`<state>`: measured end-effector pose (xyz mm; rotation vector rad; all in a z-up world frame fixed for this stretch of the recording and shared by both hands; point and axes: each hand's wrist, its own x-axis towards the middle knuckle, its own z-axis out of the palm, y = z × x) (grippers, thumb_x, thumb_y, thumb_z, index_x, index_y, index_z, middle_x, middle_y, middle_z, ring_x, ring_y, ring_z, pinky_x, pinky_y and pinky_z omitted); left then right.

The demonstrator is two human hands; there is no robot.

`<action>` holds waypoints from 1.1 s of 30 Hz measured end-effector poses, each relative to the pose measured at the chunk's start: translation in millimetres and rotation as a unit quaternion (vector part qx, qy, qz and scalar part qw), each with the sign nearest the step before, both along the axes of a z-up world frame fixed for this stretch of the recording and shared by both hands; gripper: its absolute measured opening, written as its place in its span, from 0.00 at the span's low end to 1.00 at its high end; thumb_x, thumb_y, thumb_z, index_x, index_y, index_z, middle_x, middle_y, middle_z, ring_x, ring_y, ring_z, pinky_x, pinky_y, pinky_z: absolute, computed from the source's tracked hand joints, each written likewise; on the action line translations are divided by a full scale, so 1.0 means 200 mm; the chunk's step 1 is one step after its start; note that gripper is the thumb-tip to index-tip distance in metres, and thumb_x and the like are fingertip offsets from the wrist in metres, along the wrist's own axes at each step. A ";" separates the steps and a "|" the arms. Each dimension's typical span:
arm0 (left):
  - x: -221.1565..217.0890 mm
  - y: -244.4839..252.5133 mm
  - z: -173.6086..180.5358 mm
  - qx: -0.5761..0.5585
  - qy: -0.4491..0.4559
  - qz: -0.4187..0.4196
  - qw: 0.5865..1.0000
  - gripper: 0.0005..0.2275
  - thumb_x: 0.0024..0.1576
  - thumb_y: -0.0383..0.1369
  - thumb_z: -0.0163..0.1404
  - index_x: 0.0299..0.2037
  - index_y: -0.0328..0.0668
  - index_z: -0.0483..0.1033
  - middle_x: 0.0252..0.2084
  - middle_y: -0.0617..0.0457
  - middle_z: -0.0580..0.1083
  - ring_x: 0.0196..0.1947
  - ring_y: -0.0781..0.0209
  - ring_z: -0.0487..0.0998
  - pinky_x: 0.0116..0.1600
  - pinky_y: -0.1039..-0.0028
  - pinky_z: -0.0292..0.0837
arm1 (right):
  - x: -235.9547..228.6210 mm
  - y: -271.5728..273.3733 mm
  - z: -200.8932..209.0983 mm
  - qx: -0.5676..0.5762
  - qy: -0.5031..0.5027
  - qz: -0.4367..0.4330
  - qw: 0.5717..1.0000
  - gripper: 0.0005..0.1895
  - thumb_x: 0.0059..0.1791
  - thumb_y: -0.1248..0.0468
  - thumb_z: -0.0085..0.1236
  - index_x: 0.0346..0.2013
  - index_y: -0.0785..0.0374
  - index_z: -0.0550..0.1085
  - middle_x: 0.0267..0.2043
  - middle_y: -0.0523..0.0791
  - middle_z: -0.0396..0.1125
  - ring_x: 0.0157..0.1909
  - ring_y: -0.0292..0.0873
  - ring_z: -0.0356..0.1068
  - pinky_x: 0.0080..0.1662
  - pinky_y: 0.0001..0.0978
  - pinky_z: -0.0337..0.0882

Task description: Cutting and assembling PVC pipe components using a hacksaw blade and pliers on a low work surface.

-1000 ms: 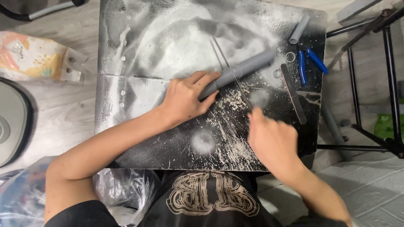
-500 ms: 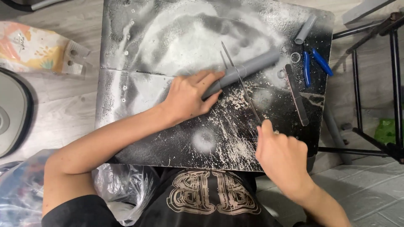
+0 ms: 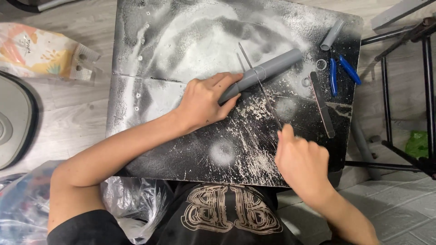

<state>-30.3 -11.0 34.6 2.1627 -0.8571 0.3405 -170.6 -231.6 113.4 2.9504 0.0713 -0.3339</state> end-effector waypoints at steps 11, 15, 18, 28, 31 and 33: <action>0.02 0.01 -0.02 0.006 -0.005 0.009 1.000 0.14 0.55 0.31 0.58 0.52 0.43 0.80 0.40 0.45 0.82 0.22 0.55 0.81 0.24 0.76 0.72 | 0.05 0.00 -0.04 0.004 -0.082 0.059 0.995 0.15 0.59 0.58 0.41 0.42 0.64 0.74 0.10 0.46 0.63 0.14 0.50 0.71 0.23 0.42 0.72; 0.00 0.01 0.05 -0.009 0.011 -0.010 1.000 0.14 0.55 0.29 0.57 0.52 0.42 0.79 0.40 0.43 0.81 0.23 0.53 0.82 0.25 0.74 0.72 | 0.18 0.04 -0.08 0.016 -0.078 0.060 0.995 0.17 0.60 0.59 0.39 0.45 0.65 0.75 0.11 0.46 0.65 0.15 0.49 0.72 0.23 0.41 0.72; 0.02 0.04 0.07 -0.006 -0.003 -0.003 1.000 0.14 0.55 0.30 0.59 0.52 0.42 0.80 0.39 0.44 0.82 0.23 0.53 0.81 0.24 0.75 0.72 | 0.30 0.03 -0.31 0.055 -0.152 0.080 0.984 0.15 0.59 0.61 0.43 0.46 0.69 0.74 0.12 0.48 0.64 0.16 0.51 0.71 0.23 0.40 0.70; 0.07 0.05 0.08 -0.003 0.017 0.011 1.000 0.15 0.53 0.31 0.61 0.50 0.42 0.80 0.38 0.46 0.82 0.28 0.49 0.83 0.31 0.68 0.78 | 0.04 -0.03 0.03 0.072 -0.121 0.014 0.990 0.16 0.58 0.60 0.43 0.43 0.67 0.75 0.07 0.45 0.59 0.11 0.49 0.67 0.22 0.38 0.67; 0.08 0.07 0.11 -0.015 0.031 -0.007 0.999 0.14 0.54 0.31 0.60 0.50 0.41 0.80 0.39 0.45 0.82 0.30 0.47 0.84 0.33 0.68 0.78 | 0.09 -0.07 0.03 0.202 -0.101 -0.043 0.973 0.19 0.60 0.60 0.39 0.37 0.67 0.76 0.07 0.44 0.60 0.12 0.48 0.67 0.24 0.38 0.69; 0.10 0.08 0.08 -0.038 0.054 -0.024 0.998 0.15 0.53 0.31 0.61 0.51 0.38 0.79 0.39 0.44 0.81 0.36 0.43 0.84 0.41 0.62 0.80 | 0.12 -0.08 -0.01 0.299 -0.059 -0.075 0.949 0.20 0.59 0.59 0.39 0.30 0.63 0.75 0.09 0.49 0.64 0.15 0.55 0.70 0.25 0.44 0.68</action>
